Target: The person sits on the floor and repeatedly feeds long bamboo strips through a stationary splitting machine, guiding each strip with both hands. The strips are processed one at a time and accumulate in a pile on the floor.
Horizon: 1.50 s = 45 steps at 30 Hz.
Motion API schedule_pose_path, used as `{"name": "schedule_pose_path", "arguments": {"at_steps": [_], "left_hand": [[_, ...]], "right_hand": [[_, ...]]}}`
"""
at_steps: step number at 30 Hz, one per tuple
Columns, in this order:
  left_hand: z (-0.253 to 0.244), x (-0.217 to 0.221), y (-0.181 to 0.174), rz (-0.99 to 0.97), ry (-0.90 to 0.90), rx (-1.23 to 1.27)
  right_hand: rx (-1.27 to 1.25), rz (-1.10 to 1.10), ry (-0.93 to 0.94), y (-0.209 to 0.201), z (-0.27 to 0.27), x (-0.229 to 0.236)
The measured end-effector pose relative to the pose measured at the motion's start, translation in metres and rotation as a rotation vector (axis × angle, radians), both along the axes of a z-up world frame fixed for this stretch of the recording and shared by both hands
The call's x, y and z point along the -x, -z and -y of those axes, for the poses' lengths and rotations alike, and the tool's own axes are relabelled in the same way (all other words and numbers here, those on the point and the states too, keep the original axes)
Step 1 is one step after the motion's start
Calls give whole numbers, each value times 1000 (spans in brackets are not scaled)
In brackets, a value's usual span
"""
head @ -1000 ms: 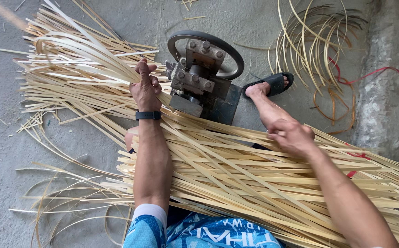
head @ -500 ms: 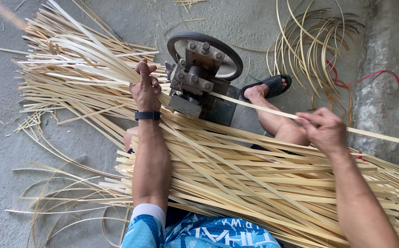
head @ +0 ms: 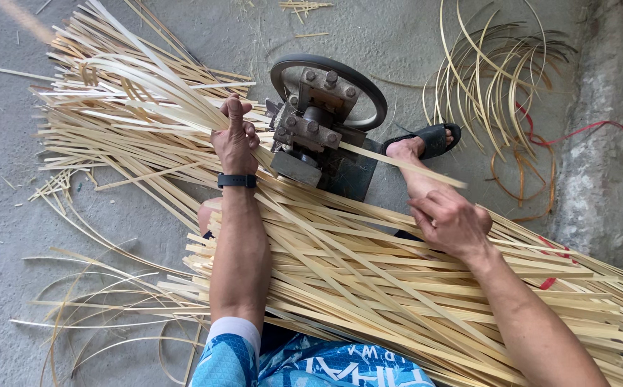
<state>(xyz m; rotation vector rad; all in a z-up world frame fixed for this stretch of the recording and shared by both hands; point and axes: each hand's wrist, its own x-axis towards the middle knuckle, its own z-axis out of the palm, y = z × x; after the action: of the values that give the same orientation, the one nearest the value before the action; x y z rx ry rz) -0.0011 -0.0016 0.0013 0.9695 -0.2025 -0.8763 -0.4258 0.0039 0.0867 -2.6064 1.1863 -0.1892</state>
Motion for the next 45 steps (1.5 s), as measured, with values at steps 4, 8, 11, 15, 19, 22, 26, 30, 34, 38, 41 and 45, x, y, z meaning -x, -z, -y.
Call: {"name": "schedule_pose_path", "arguments": {"at_steps": [4, 8, 11, 15, 19, 22, 26, 30, 34, 38, 41, 45], "left_hand": [[0, 4, 0, 3, -17, -43], [-1, 3, -2, 31, -23, -42], [0, 5, -2, 30, -16, -27], [0, 6, -4, 47, -9, -34], [0, 6, -4, 54, -16, -39], [-1, 7, -2, 47, -11, -22], [-2, 5, -2, 31, -5, -45], [-7, 4, -4, 23, 7, -22], [-14, 2, -5, 28, 1, -10], [-17, 2, -6, 50, 2, 7], [-18, -1, -6, 58, -10, -16], [-16, 0, -4, 34, -11, -48]], "right_hand": [[-377, -109, 139, 27, 3, 12], [-509, -80, 261, 39, 6, 25], [-534, -56, 179, 44, 3, 30], [-559, -106, 293, 48, 3, 32], [-565, -44, 228, 58, 5, 37], [-717, 5, 297, 69, 0, 38], [-673, 110, 396, 72, -15, 37], [-494, 202, 321, 49, -36, 40], [-252, 335, 212, 25, -52, 37], [-34, 364, 182, 8, -54, 35], [137, 309, 102, -4, -44, 39], [-139, 270, 203, -27, -31, 64]]}}
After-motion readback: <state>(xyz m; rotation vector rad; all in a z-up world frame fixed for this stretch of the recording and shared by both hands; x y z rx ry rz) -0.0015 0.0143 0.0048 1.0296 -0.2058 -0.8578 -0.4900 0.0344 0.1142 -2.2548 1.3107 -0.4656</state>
